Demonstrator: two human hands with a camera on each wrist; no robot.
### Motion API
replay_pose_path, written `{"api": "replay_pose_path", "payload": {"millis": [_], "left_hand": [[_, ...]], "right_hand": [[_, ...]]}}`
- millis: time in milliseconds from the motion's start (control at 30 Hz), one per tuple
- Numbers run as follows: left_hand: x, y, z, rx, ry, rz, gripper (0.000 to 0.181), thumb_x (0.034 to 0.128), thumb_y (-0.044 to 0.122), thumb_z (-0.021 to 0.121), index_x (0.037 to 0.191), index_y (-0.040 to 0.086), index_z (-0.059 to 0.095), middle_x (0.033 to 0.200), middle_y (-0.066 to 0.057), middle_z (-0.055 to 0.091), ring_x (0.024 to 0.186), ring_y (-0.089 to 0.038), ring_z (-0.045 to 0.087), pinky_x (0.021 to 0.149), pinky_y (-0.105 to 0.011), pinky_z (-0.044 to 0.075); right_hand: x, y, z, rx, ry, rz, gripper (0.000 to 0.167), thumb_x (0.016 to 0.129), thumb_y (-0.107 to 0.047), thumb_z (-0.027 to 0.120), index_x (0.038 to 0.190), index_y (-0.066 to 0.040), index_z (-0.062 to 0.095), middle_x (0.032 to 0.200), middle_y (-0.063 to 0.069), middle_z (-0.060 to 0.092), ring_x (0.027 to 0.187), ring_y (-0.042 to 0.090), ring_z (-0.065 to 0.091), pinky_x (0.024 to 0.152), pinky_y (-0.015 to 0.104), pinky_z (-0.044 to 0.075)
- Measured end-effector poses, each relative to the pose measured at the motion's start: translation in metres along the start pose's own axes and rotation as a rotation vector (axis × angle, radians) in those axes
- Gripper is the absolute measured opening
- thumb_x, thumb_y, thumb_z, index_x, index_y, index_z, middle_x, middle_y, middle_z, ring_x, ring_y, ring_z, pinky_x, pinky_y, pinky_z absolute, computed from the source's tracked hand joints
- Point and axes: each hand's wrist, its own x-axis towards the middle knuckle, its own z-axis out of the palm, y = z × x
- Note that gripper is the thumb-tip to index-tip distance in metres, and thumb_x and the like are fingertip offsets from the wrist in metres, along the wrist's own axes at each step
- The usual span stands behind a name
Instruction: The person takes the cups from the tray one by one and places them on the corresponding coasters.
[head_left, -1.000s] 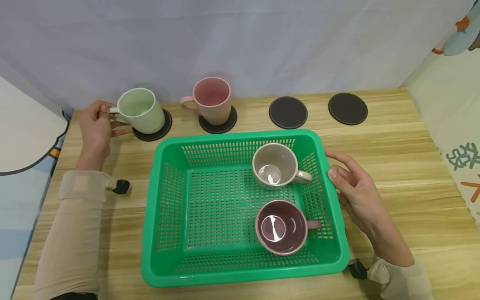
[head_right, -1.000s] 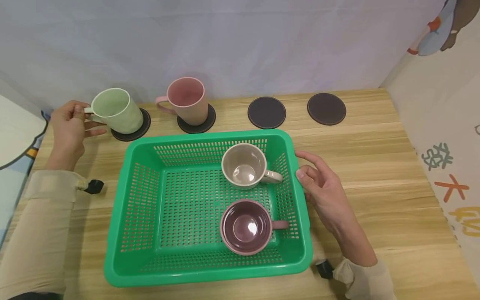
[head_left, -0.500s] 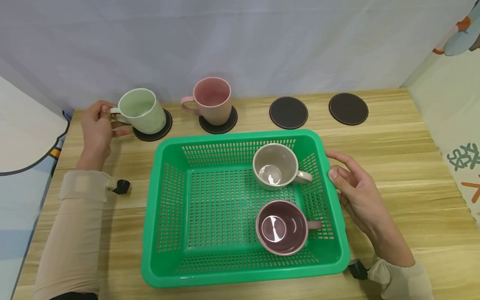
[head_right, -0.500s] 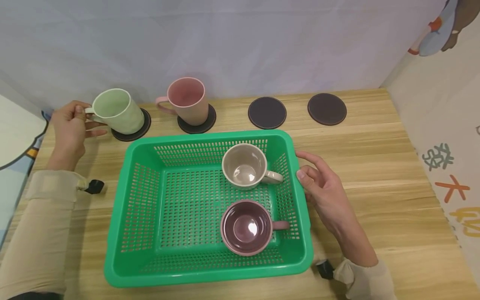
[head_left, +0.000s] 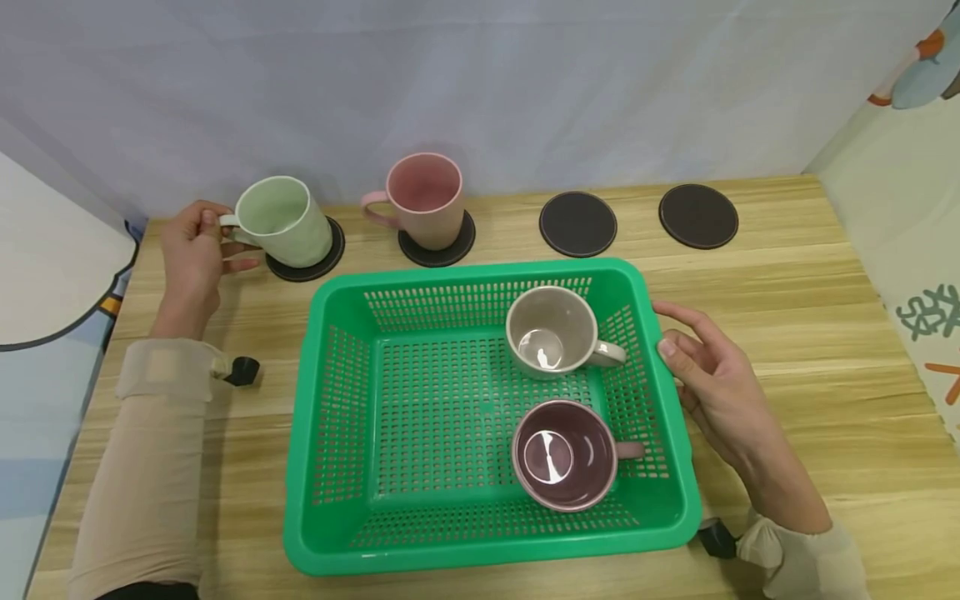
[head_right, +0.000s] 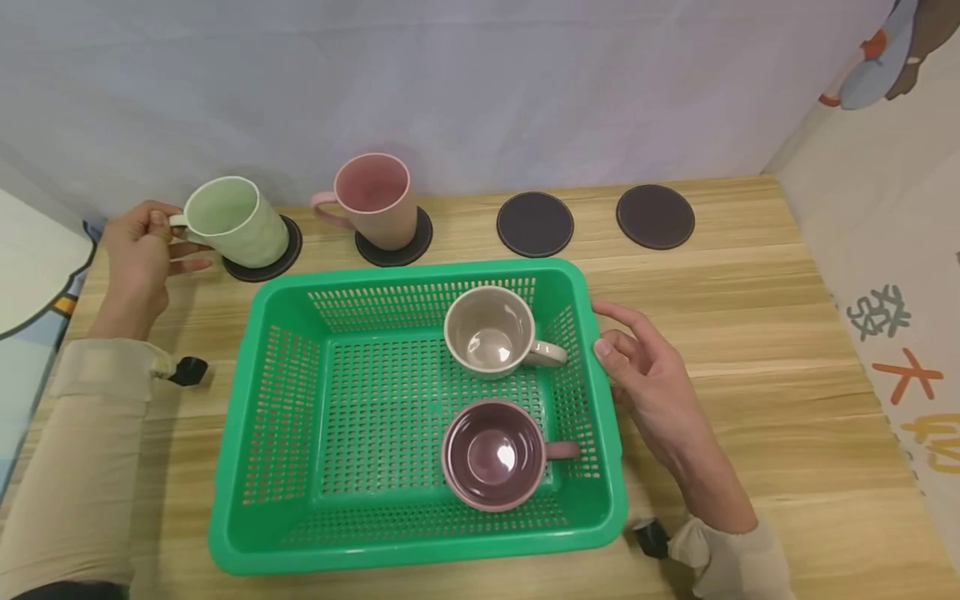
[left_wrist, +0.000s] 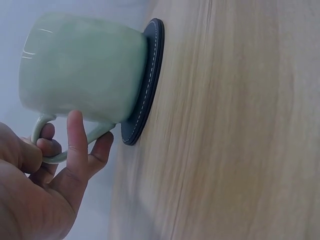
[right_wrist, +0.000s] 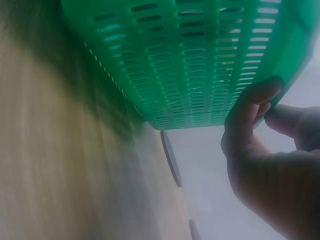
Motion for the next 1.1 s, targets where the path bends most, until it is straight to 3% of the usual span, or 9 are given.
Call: {"api": "replay_pose_path", "payload": {"millis": [700,1100], "left_hand": [[0.0005,-0.0015,-0.0022,-0.006,-0.002,-0.017,0.03,0.109,0.026,0.043,0.097,0.009,0.066,0.089,-0.002,0.055,0.07,-0.01,0.077,0.055,-0.024,0.062],[-0.0018,-0.0012,-0.0034,0.011,0.004,-0.042,0.025,0.1094,0.029,0.046,0.119,0.011,0.06,0.111,-0.001,0.061,0.073,-0.01,0.077,0.063,-0.023,0.064]], "right_hand": [[-0.0003,0.0005,-0.0002,0.005,-0.003,0.0,0.045,0.111,-0.002,0.044,0.156,-0.008,0.041,0.104,0.0,0.072,0.084,0.009,0.075,0.07,0.028,0.066],[-0.0001,-0.0009,0.0011,0.012,0.005,0.006,0.045,0.111,-0.002,0.045,0.156,-0.008,0.041,0.103,0.0,0.073,0.084,0.009,0.075,0.069,0.028,0.066]]}}
